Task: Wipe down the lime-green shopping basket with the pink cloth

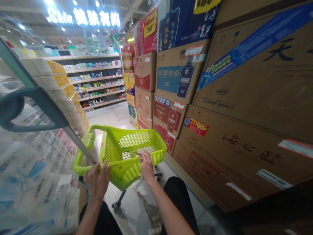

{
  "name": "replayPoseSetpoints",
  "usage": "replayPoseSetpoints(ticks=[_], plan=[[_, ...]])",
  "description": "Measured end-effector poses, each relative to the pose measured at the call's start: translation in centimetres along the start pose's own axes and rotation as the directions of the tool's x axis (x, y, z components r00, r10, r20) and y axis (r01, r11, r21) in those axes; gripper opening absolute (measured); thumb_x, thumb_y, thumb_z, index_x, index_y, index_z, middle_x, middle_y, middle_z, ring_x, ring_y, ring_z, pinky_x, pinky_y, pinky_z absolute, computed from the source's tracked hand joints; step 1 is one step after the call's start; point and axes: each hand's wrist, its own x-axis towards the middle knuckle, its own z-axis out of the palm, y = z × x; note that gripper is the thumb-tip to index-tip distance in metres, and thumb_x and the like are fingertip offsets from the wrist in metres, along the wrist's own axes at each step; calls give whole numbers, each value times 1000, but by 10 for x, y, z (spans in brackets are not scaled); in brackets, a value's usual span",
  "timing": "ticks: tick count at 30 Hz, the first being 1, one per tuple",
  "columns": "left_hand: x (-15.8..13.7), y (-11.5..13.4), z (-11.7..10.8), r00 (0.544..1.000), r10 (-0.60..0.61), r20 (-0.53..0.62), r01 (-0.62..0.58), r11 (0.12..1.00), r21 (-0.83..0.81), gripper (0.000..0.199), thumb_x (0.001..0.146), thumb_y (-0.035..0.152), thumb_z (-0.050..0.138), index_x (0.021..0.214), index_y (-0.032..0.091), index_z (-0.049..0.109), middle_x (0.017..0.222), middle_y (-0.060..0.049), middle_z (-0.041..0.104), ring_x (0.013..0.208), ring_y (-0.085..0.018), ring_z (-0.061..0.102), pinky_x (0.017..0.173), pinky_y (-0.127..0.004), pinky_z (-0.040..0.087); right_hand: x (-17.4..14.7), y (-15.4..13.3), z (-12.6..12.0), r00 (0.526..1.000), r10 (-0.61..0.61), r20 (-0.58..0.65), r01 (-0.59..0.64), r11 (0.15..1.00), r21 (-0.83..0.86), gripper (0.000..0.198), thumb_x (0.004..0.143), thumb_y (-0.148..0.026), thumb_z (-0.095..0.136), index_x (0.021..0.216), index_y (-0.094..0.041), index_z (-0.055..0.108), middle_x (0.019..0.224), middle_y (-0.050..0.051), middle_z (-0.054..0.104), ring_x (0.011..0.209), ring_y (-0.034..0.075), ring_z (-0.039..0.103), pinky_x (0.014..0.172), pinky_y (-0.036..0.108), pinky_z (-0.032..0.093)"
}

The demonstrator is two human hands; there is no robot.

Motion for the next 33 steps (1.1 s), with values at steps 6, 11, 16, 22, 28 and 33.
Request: replayPoseSetpoints(ticks=[6, 11, 16, 22, 28, 33], plan=[[14, 9, -2, 966, -249, -68, 243, 966, -93, 26, 95, 33, 39, 104, 16, 57, 110, -13, 61, 127, -29, 41, 108, -53, 20, 9, -34, 20, 963, 223, -153, -230, 973, -30, 45, 87, -10, 34, 118, -17, 66, 121, 11, 62, 122, 23, 48, 106, 42, 33], [23, 22, -1, 971, -239, -15, 239, 971, 19, 26, 97, 28, 34, 90, 19, 57, 96, -8, 66, 117, -25, 50, 106, -49, 22, -12, -126, 63, 997, 72, 5, -72, 996, 61, 50, 89, -7, 34, 133, -15, 57, 130, 12, 58, 126, 22, 45, 106, 38, 37], [21, 9, -12, 986, -163, 22, 158, 978, 138, 24, 97, 29, 38, 91, 19, 59, 99, -6, 68, 112, -23, 52, 106, -47, 21, -1, -72, 23, 987, -22, 160, 2, 992, 124, 60, 81, -2, 36, 134, -22, 56, 135, 6, 57, 132, 19, 42, 111, 39, 33], [21, 20, -16, 989, -148, 10, 145, 981, 131, 26, 96, 30, 40, 83, 19, 59, 87, -6, 67, 102, -23, 54, 109, -48, 17, 7, -87, 29, 977, 213, 13, -214, 975, 63, 46, 84, -5, 37, 116, -15, 68, 121, 12, 63, 123, 25, 48, 106, 44, 37], [25, 24, -24, 992, -88, 93, 79, 992, 96, 25, 97, 32, 41, 84, 21, 60, 83, -3, 68, 95, -21, 56, 103, -43, 21, -23, -144, 46, 990, -76, 115, 57, 985, 163, 58, 84, -2, 39, 135, -25, 55, 133, 5, 58, 126, 20, 47, 107, 38, 37], [25, 21, -26, 993, -75, 90, 67, 994, 83, 26, 97, 33, 40, 84, 21, 60, 82, -3, 68, 94, -22, 56, 100, -43, 21, -2, -52, 21, 985, 160, 60, -163, 985, 56, 63, 81, -2, 33, 137, -22, 53, 140, 7, 53, 136, 22, 39, 111, 45, 31]])
